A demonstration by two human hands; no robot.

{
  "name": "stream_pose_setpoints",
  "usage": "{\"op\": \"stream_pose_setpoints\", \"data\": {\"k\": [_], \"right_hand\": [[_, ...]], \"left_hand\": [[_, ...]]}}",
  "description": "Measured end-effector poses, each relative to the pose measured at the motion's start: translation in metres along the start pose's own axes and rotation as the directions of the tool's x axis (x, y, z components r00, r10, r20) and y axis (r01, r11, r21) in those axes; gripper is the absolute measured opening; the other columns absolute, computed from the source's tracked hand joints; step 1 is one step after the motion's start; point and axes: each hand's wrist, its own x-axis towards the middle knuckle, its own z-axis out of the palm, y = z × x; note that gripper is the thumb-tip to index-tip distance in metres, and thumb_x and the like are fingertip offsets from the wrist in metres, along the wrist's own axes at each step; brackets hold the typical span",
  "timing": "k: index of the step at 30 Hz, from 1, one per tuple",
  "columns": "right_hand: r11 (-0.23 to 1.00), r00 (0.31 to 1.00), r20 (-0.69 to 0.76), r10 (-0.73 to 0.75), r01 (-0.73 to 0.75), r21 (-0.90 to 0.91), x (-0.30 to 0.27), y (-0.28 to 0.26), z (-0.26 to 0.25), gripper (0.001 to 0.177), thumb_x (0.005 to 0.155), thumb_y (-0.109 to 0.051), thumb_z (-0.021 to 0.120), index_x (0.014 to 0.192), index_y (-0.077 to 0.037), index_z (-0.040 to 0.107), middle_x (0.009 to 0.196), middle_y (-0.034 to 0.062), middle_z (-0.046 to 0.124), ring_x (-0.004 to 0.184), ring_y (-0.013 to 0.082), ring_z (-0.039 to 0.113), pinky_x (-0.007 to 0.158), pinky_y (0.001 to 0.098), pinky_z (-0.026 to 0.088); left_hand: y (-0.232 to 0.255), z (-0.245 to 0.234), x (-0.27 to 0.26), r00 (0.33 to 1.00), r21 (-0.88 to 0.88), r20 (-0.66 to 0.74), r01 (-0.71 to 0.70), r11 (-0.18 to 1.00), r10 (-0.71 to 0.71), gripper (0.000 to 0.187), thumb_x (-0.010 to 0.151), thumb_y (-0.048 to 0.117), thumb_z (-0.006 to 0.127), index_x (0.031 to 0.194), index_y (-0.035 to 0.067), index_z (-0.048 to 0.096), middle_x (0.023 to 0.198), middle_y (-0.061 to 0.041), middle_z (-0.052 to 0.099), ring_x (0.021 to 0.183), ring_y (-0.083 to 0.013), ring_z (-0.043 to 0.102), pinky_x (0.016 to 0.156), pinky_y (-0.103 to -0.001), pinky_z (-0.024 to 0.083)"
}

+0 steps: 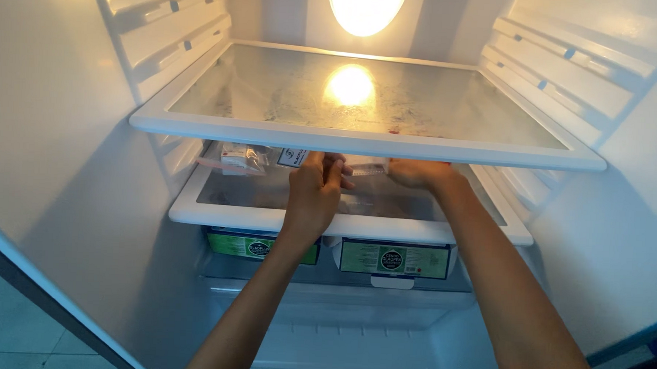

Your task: Cleaning the interior and exterior of a refrigerator with a cloth.

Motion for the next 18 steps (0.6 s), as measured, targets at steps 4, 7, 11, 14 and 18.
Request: {"op": "stream_pose_setpoints", "data": {"k": [4, 7, 11, 14, 18], "right_hand": [[0.997, 0.999, -0.047, -0.015, 0.019, 0.079, -0.008, 0.013, -0.010, 0.049, 0.100, -0.032, 0.047, 0.145, -0.015, 0.057, 0.151, 0.0161, 0.057, 0.140, 0.0336, 0.053, 0.119, 0.0473, 0.039], [0.979, 0.994, -0.111, -0.016, 0.038, 0.203, -0.024, 0.018, -0.017, 0.047, 0.097, -0.036, 0.051, 0.140, -0.019, 0.062, 0.147, 0.0112, 0.061, 0.138, 0.0300, 0.055, 0.117, 0.0438, 0.040], [0.955, 0.978, -0.207, -0.002, 0.064, 0.291, -0.047, 0.060, -0.011, 0.044, 0.094, -0.036, 0.056, 0.134, -0.021, 0.067, 0.142, 0.0074, 0.066, 0.134, 0.0271, 0.057, 0.112, 0.0401, 0.042], [0.956, 0.947, -0.319, 0.021, 0.074, 0.285, -0.090, 0.095, 0.016, 0.042, 0.096, -0.024, 0.055, 0.135, -0.013, 0.066, 0.139, 0.0167, 0.062, 0.129, 0.0332, 0.057, 0.108, 0.0436, 0.043], [0.594, 0.843, -0.225, 0.489, -0.132, 0.794, -0.189, 0.031, -0.009, 0.042, 0.105, -0.028, 0.042, 0.138, -0.011, 0.063, 0.132, 0.0176, 0.071, 0.123, 0.0283, 0.068, 0.104, 0.0417, 0.052]], "left_hand": [[-0.004, -0.001, -0.001, 0.999, 0.025, 0.044, -0.002, 1.000, 0.001, 0.012, 0.102, 0.005, 0.049, 0.105, 0.000, 0.060, 0.093, -0.013, 0.072, 0.078, -0.0162, 0.076, 0.071, -0.030, 0.061], [-0.003, -0.002, -0.001, 0.996, 0.152, 0.082, 0.023, 0.988, -0.035, 0.012, 0.102, 0.007, 0.049, 0.106, 0.002, 0.060, 0.094, -0.011, 0.073, 0.075, -0.0150, 0.076, 0.067, -0.029, 0.061], [0.005, -0.002, -0.004, 0.990, 0.134, 0.130, 0.041, 0.990, -0.059, 0.012, 0.102, 0.008, 0.050, 0.102, 0.001, 0.060, 0.091, -0.013, 0.076, 0.073, -0.0177, 0.077, 0.063, -0.030, 0.063], [0.012, 0.005, -0.004, 0.983, 0.179, 0.174, 0.019, 0.984, -0.051, 0.010, 0.102, 0.007, 0.050, 0.101, 0.001, 0.058, 0.090, -0.015, 0.076, 0.073, -0.0207, 0.077, 0.064, -0.033, 0.061], [-0.025, 0.028, 0.011, 0.957, 0.228, 0.270, -0.171, 0.959, 0.106, 0.006, 0.099, 0.005, 0.051, 0.101, 0.002, 0.055, 0.096, -0.015, 0.072, 0.093, -0.0220, 0.075, 0.072, -0.032, 0.061]]}}
